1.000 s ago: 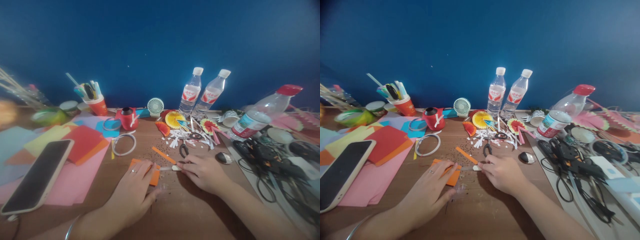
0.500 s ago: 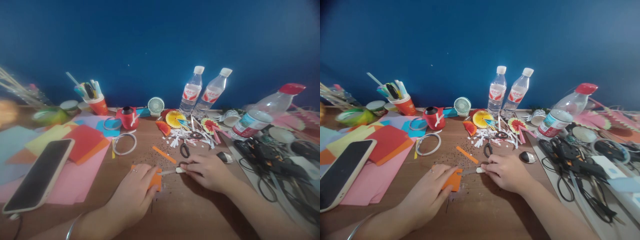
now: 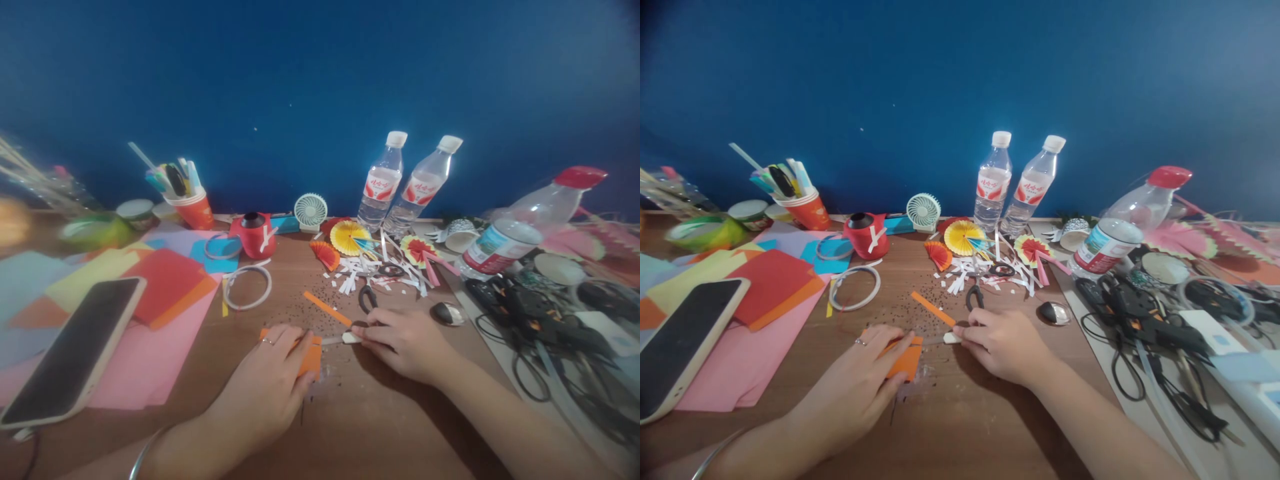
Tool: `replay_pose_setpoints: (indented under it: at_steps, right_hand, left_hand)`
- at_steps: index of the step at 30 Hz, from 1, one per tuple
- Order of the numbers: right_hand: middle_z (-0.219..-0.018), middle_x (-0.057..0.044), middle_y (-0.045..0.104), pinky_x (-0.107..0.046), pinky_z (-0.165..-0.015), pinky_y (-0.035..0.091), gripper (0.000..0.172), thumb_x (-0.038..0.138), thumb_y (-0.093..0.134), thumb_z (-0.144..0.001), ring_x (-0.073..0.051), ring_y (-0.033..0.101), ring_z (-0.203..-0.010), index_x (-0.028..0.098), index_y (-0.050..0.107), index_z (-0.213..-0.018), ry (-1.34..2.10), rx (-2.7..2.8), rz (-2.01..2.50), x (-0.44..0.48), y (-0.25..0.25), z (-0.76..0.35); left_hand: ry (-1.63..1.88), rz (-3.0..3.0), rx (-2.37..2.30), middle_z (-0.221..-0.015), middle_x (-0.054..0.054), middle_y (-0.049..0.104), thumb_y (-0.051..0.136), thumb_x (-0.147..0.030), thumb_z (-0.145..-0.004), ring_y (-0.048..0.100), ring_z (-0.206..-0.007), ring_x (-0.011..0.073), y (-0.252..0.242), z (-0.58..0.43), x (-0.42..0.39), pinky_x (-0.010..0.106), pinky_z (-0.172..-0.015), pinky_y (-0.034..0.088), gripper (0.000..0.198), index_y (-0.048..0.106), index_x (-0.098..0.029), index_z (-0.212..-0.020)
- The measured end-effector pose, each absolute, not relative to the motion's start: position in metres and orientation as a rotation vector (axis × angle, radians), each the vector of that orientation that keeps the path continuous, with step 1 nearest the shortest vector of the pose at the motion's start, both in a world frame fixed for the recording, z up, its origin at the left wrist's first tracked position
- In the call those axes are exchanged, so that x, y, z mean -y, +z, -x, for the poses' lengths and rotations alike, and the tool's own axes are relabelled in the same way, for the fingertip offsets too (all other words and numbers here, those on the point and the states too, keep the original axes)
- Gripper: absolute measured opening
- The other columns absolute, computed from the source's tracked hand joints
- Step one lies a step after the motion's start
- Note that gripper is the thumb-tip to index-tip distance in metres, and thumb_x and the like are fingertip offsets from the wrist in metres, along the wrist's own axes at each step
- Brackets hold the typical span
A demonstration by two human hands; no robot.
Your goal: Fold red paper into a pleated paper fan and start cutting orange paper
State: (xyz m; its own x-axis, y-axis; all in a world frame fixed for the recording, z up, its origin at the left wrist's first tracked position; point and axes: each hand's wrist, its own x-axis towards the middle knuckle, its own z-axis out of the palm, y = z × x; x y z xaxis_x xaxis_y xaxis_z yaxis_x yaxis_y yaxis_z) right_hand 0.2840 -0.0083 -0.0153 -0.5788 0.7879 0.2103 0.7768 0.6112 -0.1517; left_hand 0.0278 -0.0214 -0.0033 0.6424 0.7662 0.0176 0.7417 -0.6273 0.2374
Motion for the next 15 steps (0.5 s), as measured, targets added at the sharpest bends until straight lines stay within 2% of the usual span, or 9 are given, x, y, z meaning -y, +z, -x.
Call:
replay_pose_setpoints:
  at_steps: [6,12,15]
  right_hand:
    - [-0.077,0.0,0.061,-0.023,-0.054,0.028,0.027,0.03,0.04,-0.089,-0.009,0.052,-0.063,0.026,0.067,-0.092,0.067,2.594,1.257,0.0071,-0.0149,-0.2821]
    - [-0.08,0.002,0.061,-0.025,-0.052,0.024,0.022,0.029,0.044,-0.087,-0.009,0.051,-0.062,0.029,0.064,-0.096,0.076,2.622,1.28,0.0061,-0.0138,-0.2826]
    - [-0.079,0.001,0.061,-0.026,-0.052,0.024,0.022,0.029,0.044,-0.087,-0.01,0.051,-0.062,0.028,0.064,-0.094,0.084,2.621,1.273,0.0061,-0.0132,-0.2827]
  left_hand:
    - [0.119,-2.64,-1.23,-0.1,0.009,0.053,0.037,-0.028,-0.086,0.046,-0.092,0.0244,-0.0003,-0.0288,0.0213,0.042,-0.08,0.04,0.039,0.046,-0.018,-0.122]
    - [0.124,-2.643,-1.193,-0.112,0.01,0.049,0.041,-0.028,-0.085,0.042,-0.103,0.0251,0.0017,-0.0312,0.0223,0.04,-0.086,0.037,0.039,0.044,-0.015,-0.121]
    - [0.072,-2.636,-1.204,-0.11,0.009,0.051,0.037,-0.029,-0.086,0.045,-0.097,0.024,0.0003,-0.0324,0.0232,0.04,-0.082,0.039,0.042,0.04,-0.015,-0.126]
